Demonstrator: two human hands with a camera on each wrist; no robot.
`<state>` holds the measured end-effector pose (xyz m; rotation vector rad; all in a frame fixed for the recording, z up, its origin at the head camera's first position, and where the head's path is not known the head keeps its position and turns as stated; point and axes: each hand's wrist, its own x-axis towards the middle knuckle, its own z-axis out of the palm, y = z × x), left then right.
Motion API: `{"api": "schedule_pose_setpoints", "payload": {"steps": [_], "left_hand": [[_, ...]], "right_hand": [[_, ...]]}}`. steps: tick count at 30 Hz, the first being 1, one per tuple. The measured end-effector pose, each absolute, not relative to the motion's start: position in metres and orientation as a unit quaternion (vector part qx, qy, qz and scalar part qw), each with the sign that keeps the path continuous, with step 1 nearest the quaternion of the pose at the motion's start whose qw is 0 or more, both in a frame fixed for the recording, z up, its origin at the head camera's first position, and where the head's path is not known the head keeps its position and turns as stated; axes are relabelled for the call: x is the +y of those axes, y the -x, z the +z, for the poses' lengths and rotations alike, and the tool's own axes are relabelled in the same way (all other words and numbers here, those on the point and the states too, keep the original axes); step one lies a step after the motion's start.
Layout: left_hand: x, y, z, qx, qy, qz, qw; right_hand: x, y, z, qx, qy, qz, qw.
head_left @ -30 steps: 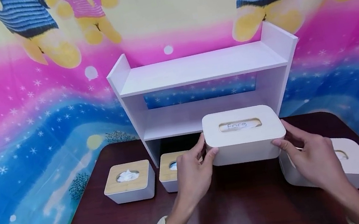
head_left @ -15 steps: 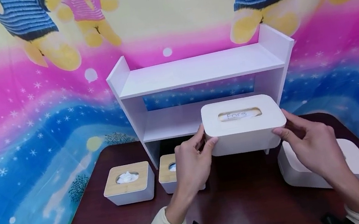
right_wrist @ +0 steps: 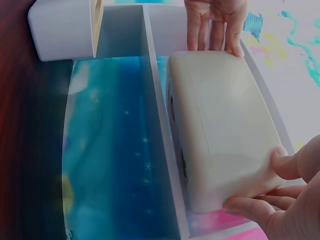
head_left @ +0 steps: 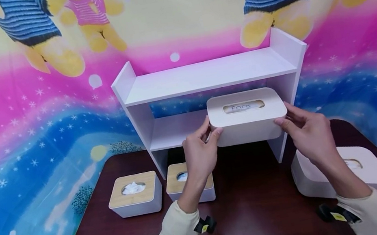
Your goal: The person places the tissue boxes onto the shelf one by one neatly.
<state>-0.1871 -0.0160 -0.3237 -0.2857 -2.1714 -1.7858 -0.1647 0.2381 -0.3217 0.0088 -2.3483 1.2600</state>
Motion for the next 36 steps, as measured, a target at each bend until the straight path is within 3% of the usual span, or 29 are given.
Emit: {"api": "schedule_pose_setpoints", "payload": {"steps": [17, 36], "left_hand": [[0.001, 0.217, -0.329, -0.71, 0.018, -0.689, 0.145], [0.006, 0.228, -0.33, -0.723, 0.015, -0.675, 0.145]], "right_hand": [[0.222, 0.197, -0.329, -0.802, 0.061, 0.53, 0.268], [0.216, 0.209, -0.33, -0.793, 0.083, 0.522, 0.302]]}}
